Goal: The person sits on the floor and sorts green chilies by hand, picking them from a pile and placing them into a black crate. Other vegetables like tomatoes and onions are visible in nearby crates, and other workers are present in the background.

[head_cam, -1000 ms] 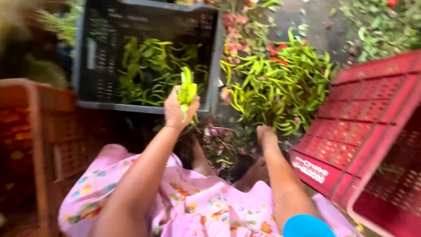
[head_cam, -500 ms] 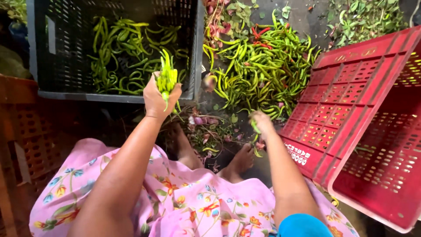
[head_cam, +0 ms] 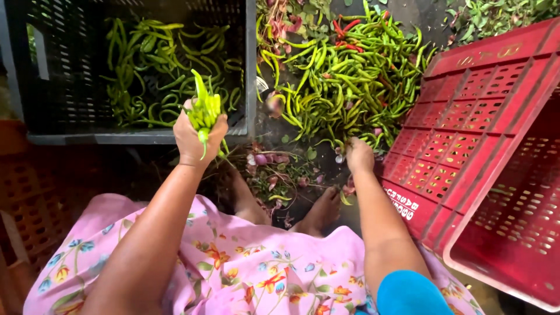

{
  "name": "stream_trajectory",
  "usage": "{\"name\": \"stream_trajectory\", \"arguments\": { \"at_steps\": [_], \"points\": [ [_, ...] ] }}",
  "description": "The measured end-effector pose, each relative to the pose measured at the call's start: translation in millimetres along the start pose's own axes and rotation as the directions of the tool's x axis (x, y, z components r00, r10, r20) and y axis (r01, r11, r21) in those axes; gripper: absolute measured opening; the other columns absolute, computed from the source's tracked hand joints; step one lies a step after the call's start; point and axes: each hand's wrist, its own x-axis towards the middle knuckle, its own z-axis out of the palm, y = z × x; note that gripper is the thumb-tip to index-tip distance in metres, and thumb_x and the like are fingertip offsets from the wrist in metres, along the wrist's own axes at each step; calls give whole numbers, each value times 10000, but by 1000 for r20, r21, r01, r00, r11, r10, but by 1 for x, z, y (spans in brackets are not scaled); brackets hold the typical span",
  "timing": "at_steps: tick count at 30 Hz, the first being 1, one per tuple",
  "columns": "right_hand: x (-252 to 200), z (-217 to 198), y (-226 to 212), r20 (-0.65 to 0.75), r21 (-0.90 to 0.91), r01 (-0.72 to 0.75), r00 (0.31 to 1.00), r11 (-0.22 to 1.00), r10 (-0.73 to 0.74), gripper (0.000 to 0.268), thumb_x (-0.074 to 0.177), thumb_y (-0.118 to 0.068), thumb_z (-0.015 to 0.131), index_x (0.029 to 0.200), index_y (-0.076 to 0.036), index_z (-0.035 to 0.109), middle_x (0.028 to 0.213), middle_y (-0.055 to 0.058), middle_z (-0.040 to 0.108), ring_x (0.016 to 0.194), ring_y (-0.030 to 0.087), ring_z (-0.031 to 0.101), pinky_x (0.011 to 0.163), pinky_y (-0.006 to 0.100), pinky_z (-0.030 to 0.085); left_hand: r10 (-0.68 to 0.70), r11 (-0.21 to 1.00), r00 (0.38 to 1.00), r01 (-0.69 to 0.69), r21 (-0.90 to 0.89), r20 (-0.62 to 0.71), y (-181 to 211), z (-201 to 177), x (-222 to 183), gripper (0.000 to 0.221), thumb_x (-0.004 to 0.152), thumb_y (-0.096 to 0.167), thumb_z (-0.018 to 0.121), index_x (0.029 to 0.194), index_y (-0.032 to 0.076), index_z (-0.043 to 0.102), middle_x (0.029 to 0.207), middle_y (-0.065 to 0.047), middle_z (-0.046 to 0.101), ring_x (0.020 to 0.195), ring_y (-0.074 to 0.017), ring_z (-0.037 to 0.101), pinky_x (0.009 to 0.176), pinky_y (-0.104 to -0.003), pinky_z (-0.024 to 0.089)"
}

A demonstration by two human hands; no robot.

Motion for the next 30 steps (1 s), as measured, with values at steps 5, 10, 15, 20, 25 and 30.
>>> {"name": "stream_trajectory", "arguments": {
  "at_steps": [5,10,15,20,25,30],
  "points": [
    [-13,4,3,152,-104,182,974,978,-166,187,899,-172,603,994,-225,755,1182,118,648,1015,369,675,855,485,535,6,997,1000,-4,74,-18,0,-1,1,305,812,133,843,1038,63,651,906,-67,722,781,-200,698,770,-312,562],
    [-21,8,-5,167,-88,122,980,989,-106,214,954,-315,602,1105,-248,737,1185,137,616,1044,395,654,890,503,506,-14,1000,1000,14,7,-6,2,2,3,300,813,152,835,1050,73,668,913,-66,729,792,-212,702,770,-323,560],
    [-27,6,-25,182,-5,95,979,995,-93,370,913,-450,737,1028,-99,713,1041,208,681,991,407,665,868,475,512,-9,999,1000,9,40,-14,3,1,4,324,804,172,844,1050,72,657,915,-61,735,795,-205,714,773,-327,565],
    [-10,-3,5,198,300,-70,980,951,10,276,842,-284,794,1031,-91,741,839,145,743,709,281,688,694,385,543,14,999,1000,-13,51,-12,1,1,4,329,817,176,843,1072,73,664,925,-72,734,806,-211,713,775,-330,566],
    [-10,-10,25,53,426,-85,996,901,69,156,906,-212,736,1018,-104,741,795,68,773,684,115,705,664,307,540,-20,1000,1000,20,-5,1,3,2,3,333,817,173,841,1075,70,659,923,-65,739,798,-204,715,776,-322,569],
    [-29,-9,-14,318,73,-37,948,997,12,201,886,-328,729,1063,-245,779,911,72,765,859,269,697,769,401,520,18,999,1000,-18,27,-7,2,2,4,331,814,153,854,1067,63,660,923,-64,732,794,-187,706,770,-312,565]
  ]
}}
